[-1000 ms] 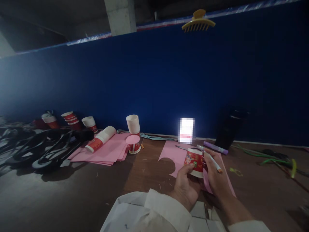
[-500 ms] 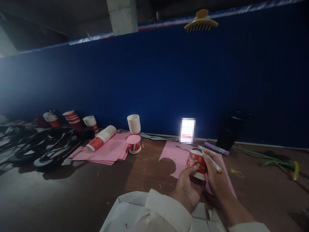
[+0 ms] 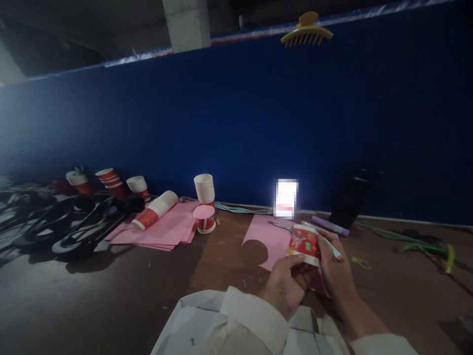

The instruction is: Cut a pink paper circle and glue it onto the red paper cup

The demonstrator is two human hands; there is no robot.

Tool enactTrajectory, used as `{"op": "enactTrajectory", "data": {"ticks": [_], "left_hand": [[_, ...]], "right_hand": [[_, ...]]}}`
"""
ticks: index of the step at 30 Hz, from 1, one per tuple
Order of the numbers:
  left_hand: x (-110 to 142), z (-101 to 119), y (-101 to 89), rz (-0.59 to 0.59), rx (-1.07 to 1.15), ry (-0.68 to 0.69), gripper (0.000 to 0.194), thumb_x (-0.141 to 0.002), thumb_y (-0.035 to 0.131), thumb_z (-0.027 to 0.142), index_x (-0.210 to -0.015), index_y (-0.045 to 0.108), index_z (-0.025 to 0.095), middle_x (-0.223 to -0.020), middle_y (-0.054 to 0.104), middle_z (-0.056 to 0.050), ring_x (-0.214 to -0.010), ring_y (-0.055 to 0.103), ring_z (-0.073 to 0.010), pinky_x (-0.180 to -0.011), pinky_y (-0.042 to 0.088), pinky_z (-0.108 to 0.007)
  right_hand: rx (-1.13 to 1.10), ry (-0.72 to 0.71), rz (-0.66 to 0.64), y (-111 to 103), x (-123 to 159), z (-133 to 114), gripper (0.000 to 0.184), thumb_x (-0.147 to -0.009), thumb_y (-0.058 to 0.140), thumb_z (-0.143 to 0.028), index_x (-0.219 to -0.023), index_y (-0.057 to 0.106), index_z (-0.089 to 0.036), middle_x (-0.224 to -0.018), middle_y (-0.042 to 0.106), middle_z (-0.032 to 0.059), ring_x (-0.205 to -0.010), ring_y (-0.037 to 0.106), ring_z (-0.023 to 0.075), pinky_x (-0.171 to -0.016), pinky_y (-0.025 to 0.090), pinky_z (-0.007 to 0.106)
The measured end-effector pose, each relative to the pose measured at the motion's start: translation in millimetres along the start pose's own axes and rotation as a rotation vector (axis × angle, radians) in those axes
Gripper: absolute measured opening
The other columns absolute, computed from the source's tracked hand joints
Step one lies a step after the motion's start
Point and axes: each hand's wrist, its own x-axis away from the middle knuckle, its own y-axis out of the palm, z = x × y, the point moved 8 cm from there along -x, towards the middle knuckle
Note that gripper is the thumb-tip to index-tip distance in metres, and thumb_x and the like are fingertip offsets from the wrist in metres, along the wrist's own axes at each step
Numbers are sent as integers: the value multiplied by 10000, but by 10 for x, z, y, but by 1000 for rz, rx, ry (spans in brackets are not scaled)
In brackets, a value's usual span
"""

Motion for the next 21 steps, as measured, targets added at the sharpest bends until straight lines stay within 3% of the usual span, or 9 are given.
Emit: {"op": "enactTrajectory", "data": {"ticks": [5, 11, 16, 19, 21], "left_hand": [[-16, 66, -39, 27, -104, 76, 184, -678, 746, 90, -844, 729, 11, -775, 691, -121, -655, 628, -151, -710, 536, -274], [-84, 99, -105, 64, -265, 179, 358, -591, 853, 207, -916, 740, 109, -819, 704, -59, -671, 609, -106, -678, 482, -219], [-202, 127, -213, 145, -735, 328, 247, -618, 827, 313, -681, 665, 137, -543, 520, 24, -528, 412, -94, -539, 311, -246], [-192, 149, -190, 147, -969, 429, 193, -665, 744, 253, -586, 588, 170, -543, 484, 25, -575, 409, -121, -569, 311, -273], [-162, 138, -166, 144, -1037, 414, 165, -687, 692, 235, -581, 575, 186, -539, 489, 13, -591, 431, -146, -585, 334, -292]], "right_hand": [[-41, 60, 7, -4, -33, 97, 400, -775, 685, -517, -1058, 682, -234, -1005, 714, 35, -865, 673, 211, -693, 557, 310], [-285, 121, -60, 84, -44, 193, 471, -725, 800, -505, -1098, 654, -256, -945, 735, 8, -779, 711, 188, -666, 590, 300], [-409, 227, -102, 147, -74, 294, 506, -745, 771, -561, -1133, 656, -257, -929, 747, 22, -836, 736, 234, -715, 619, 362], [-413, 200, -137, 157, -79, 237, 512, -772, 704, -618, -1117, 668, -241, -979, 752, 51, -907, 735, 267, -764, 623, 414], [-396, 167, -147, 136, -70, 172, 493, -768, 703, -624, -1074, 685, -238, -1009, 754, 60, -946, 730, 271, -811, 618, 424]]}}
